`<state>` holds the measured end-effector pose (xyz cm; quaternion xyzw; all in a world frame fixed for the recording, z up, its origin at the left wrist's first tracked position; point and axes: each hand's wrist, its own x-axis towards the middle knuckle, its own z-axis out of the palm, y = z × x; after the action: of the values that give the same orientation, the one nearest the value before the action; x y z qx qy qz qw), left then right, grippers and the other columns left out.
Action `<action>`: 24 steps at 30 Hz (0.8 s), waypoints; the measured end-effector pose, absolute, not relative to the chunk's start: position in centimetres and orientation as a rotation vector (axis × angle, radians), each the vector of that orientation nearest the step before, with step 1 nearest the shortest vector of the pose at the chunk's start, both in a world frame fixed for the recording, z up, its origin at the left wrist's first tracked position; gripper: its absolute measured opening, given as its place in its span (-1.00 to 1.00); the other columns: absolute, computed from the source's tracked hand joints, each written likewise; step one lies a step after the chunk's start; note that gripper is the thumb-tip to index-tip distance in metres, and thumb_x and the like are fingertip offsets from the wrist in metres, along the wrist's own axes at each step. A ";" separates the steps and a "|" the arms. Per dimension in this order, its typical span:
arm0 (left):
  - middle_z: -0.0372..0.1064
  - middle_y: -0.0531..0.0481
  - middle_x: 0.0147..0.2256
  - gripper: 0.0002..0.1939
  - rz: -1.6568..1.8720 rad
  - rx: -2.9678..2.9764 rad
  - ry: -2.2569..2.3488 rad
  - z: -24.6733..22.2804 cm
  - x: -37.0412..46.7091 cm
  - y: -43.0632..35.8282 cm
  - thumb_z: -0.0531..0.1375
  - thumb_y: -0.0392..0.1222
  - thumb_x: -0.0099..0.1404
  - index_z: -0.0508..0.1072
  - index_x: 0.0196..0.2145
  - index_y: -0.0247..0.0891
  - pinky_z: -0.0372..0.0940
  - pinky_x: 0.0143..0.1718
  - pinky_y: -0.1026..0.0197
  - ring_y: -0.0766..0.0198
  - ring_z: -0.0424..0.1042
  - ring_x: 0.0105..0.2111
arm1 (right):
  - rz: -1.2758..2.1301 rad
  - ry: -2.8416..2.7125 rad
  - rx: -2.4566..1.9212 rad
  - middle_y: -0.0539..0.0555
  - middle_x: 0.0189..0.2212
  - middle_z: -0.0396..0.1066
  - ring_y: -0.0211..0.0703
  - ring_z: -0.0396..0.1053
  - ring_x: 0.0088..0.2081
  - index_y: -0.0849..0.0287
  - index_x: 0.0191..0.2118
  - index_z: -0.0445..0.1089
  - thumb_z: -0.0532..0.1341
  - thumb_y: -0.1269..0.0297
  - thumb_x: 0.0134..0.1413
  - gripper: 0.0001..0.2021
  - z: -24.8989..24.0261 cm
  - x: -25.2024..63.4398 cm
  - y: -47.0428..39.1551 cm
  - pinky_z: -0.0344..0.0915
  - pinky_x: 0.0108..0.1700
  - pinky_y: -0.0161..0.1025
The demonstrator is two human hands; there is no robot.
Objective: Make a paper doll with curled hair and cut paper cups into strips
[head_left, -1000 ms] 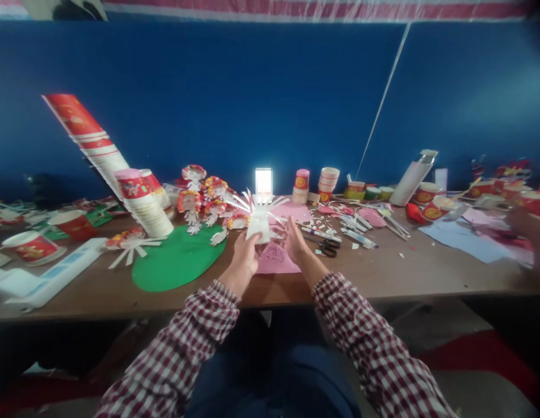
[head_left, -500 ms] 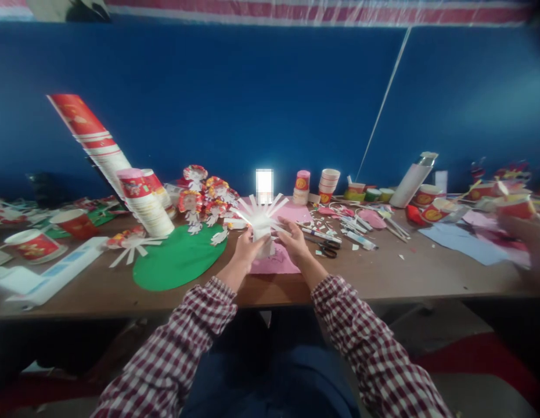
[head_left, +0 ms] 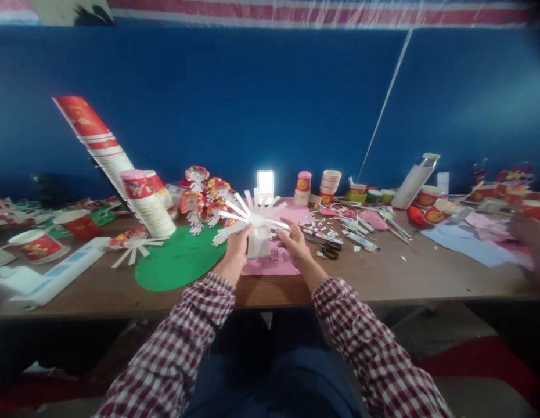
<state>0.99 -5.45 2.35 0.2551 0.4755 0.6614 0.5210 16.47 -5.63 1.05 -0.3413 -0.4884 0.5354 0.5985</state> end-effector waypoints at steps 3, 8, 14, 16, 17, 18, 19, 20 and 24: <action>0.44 0.02 -0.51 -0.72 1.575 0.407 1.082 2.7 1.3 -5.4 0.32 -0.15 -0.01 0.45 -0.34 -0.34 0.37 -0.44 0.19 0.29 0.42 -0.57 | 1.198 -1.069 -0.863 0.03 -0.41 0.47 -0.27 0.42 -0.45 0.13 -0.19 0.29 0.16 -0.09 0.01 -0.61 1.2 16.4 -6.0 0.25 -0.49 -0.40; 0.48 -0.04 -0.45 -0.76 1.672 0.436 0.994 2.3 2.7 -6.2 0.31 -0.20 0.01 0.47 -0.33 -0.34 0.39 -0.39 0.21 0.28 0.45 -0.51 | 1.108 -1.364 -0.914 0.05 -0.43 0.46 -0.22 0.40 -0.39 0.20 -0.39 0.41 0.21 -0.06 -0.02 -0.64 1.5 16.0 -6.6 0.31 -0.38 -0.34; 0.49 -0.10 -0.49 -0.66 1.534 0.594 0.956 1.2 4.8 -7.8 0.36 -0.12 -0.06 0.50 -0.36 -0.41 0.40 -0.36 0.11 0.16 0.48 -0.48 | 1.308 -1.184 -0.948 0.02 -0.44 0.50 -0.17 0.42 -0.44 0.11 -0.24 0.46 0.25 -0.02 -0.06 -0.66 1.9 15.8 -7.2 0.36 -0.42 -0.25; 0.49 -0.12 -0.49 -0.62 1.515 0.615 0.939 1.1 5.1 -8.1 0.38 -0.08 -0.09 0.50 -0.36 -0.42 0.40 -0.34 0.09 0.13 0.49 -0.44 | 1.351 -1.095 -0.967 0.08 -0.45 0.50 -0.11 0.43 -0.45 0.17 -0.26 0.47 0.26 0.00 -0.06 -0.66 2.1 15.9 -7.3 0.38 -0.43 -0.20; 0.49 -0.13 -0.49 -0.62 1.511 0.624 0.936 1.1 5.2 -8.1 0.38 -0.07 -0.09 0.50 -0.37 -0.42 0.40 -0.33 0.09 0.12 0.50 -0.43 | 1.361 -1.069 -0.977 0.11 -0.46 0.50 -0.08 0.44 -0.44 0.18 -0.28 0.48 0.27 0.02 -0.07 -0.67 2.2 15.8 -7.3 0.38 -0.43 -0.19; 0.49 -0.13 -0.49 -0.62 1.507 0.630 0.939 1.1 5.2 -8.1 0.38 -0.08 -0.10 0.50 -0.38 -0.42 0.40 -0.33 0.09 0.11 0.50 -0.42 | 1.362 -1.045 -0.991 0.12 -0.45 0.51 -0.07 0.44 -0.44 0.18 -0.29 0.49 0.29 0.04 -0.08 -0.69 2.3 15.8 -7.4 0.39 -0.44 -0.18; 0.49 -0.13 -0.50 -0.64 1.503 0.634 0.946 1.1 5.1 -8.1 0.38 -0.09 -0.10 0.50 -0.39 -0.42 0.40 -0.33 0.09 0.11 0.50 -0.42 | 1.359 -1.025 -1.006 0.12 -0.45 0.51 -0.05 0.45 -0.43 0.17 -0.30 0.49 0.30 0.06 -0.09 -0.71 2.3 15.7 -7.3 0.39 -0.44 -0.17; 0.49 -0.13 -0.50 -0.65 1.493 0.635 0.953 1.1 5.0 -8.1 0.38 -0.09 -0.09 0.50 -0.40 -0.41 0.40 -0.33 0.09 0.11 0.50 -0.42 | 1.351 -0.998 -1.022 0.12 -0.44 0.51 -0.03 0.45 -0.43 0.16 -0.31 0.49 0.32 0.07 -0.11 -0.72 2.3 15.6 -7.3 0.40 -0.44 -0.16; 0.51 -0.17 -0.42 -0.63 1.476 0.622 0.938 0.9 4.6 -8.1 0.36 -0.03 -0.05 0.50 -0.36 -0.38 0.39 -0.30 0.11 0.11 0.50 -0.38 | 1.354 -0.916 -1.049 0.13 -0.42 0.51 0.02 0.47 -0.43 0.16 -0.32 0.48 0.33 0.05 -0.14 -0.70 1.7 15.5 -6.9 0.41 -0.46 -0.11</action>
<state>4.55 -8.10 0.95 0.2684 0.4043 0.6365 0.5994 15.49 -6.90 1.71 -0.4460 -0.3892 0.5754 0.5644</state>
